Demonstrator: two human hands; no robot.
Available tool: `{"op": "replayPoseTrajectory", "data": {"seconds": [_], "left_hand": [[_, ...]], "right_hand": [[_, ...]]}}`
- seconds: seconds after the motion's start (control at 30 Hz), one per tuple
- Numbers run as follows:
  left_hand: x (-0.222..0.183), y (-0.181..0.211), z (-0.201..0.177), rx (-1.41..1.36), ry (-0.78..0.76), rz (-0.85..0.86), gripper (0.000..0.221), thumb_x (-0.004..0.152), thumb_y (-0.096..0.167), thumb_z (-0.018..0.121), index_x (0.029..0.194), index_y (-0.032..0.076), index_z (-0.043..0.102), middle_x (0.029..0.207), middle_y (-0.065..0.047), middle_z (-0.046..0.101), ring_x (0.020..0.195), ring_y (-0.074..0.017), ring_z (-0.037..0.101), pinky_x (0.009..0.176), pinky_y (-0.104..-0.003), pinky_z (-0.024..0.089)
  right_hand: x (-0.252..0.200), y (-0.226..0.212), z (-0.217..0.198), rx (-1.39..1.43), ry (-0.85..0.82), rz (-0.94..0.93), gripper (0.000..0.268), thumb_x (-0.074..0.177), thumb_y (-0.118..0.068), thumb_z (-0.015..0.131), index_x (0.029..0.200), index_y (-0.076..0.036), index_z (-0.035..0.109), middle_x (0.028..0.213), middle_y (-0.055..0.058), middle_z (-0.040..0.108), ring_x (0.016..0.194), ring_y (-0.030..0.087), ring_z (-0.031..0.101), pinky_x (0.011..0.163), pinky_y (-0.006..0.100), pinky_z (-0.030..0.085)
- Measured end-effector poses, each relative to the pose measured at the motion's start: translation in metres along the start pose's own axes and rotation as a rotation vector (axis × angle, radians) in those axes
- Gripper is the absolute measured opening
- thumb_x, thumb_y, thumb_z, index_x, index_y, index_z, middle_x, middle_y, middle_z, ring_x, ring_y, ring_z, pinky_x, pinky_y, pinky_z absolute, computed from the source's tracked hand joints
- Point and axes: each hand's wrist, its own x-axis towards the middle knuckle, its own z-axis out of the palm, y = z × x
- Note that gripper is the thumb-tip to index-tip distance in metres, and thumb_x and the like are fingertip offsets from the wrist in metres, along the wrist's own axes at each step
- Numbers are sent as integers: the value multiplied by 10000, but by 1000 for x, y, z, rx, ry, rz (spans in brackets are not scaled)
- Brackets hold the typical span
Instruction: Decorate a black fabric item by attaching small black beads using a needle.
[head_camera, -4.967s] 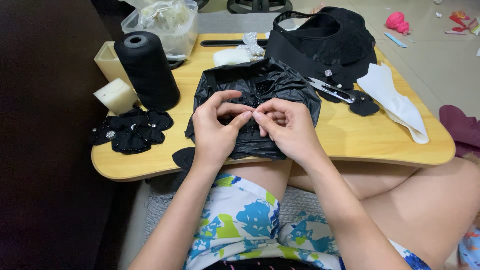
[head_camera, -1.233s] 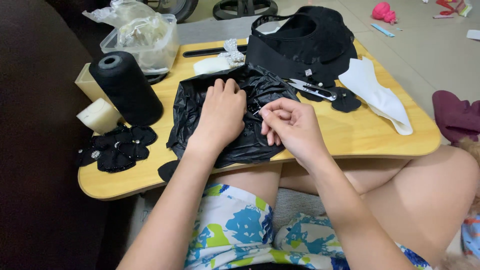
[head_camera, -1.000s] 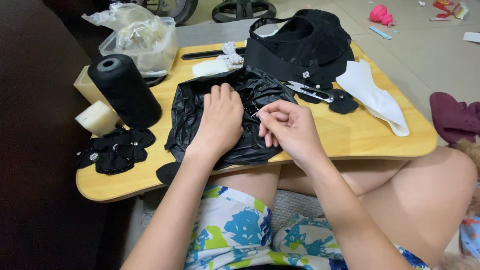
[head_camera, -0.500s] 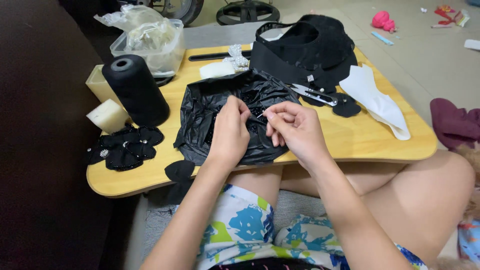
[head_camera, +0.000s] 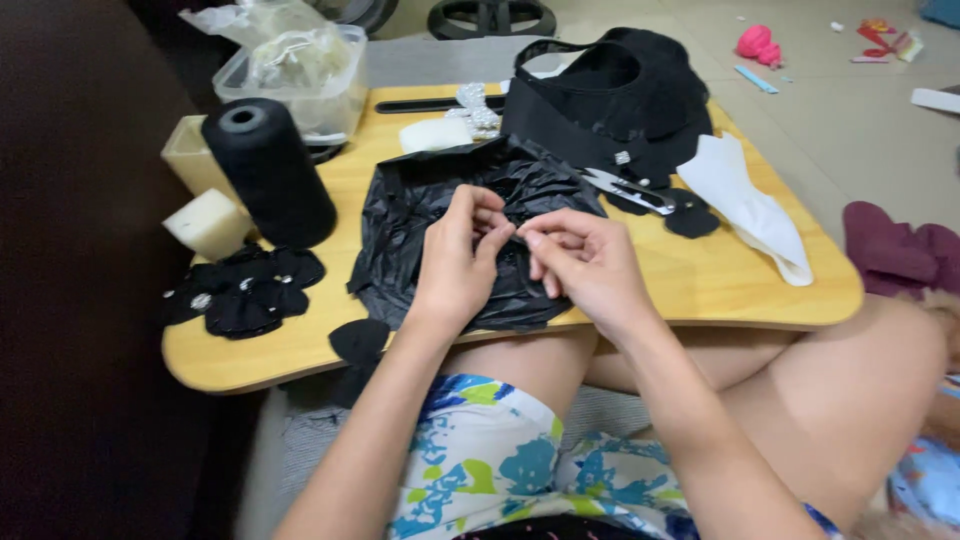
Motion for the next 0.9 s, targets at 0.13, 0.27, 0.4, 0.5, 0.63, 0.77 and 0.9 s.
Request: {"op": "replayPoseTrajectory", "data": {"seconds": [0.13, 0.27, 0.4, 0.5, 0.63, 0.77, 0.9], "left_hand": [[3, -2, 4, 2, -22, -13, 203, 936, 37, 703, 1104, 70, 594, 878, -102, 756, 826, -248, 732, 754, -370, 587], [3, 0, 2, -40, -2, -27, 195, 933, 16, 701, 1098, 74, 616, 870, -83, 752, 804, -200, 721, 751, -343, 592], [3, -3, -1, -79, 20, -22, 197, 922, 33, 716, 1088, 99, 632, 871, -57, 756, 803, -179, 733, 749, -331, 597], [1, -2, -2, -91, 23, -21, 189, 922, 56, 722, 1082, 108, 636, 878, -44, 756, 807, -175, 728, 777, -333, 576], [1, -7, -2, -102, 37, -19, 186, 924, 61, 720, 1084, 115, 642, 876, -39, 759, 804, -173, 730, 776, -334, 572], [1, -5, -3, -94, 37, -29, 187, 926, 74, 722, 1085, 123, 637, 881, -27, 767, 812, -168, 739, 789, -327, 565], [1, -3, -4, -90, 46, -37, 201, 924, 71, 726, 1098, 107, 632, 892, -43, 767, 830, -187, 740, 809, -340, 566]], "right_hand": [[1, 0, -3, 2, -4, 0, 129, 953, -35, 668, 1050, -1, 745, 593, 117, 659, 393, 112, 585, 364, 192, 427], [0, -4, -3, -25, -27, 2, 144, 962, -58, 666, 1066, -2, 748, 598, 122, 666, 395, 117, 592, 371, 199, 437], [0, -4, -1, -51, -45, 1, 157, 964, -68, 672, 1082, -4, 753, 594, 127, 662, 391, 125, 588, 374, 204, 439], [-1, -6, 1, -60, -49, -8, 167, 962, -46, 659, 1094, 3, 750, 594, 123, 655, 398, 111, 582, 411, 197, 457], [-2, -4, 2, -88, -61, -1, 167, 966, -44, 654, 1096, 2, 748, 582, 121, 642, 390, 111, 562, 413, 201, 449], [-2, -7, 4, -97, -54, 1, 158, 963, -38, 659, 1086, 6, 749, 586, 130, 652, 395, 113, 574, 427, 209, 462], [-4, -8, 4, -108, -53, 1, 158, 959, -28, 656, 1078, 5, 753, 585, 124, 647, 396, 104, 564, 444, 203, 463]]}}
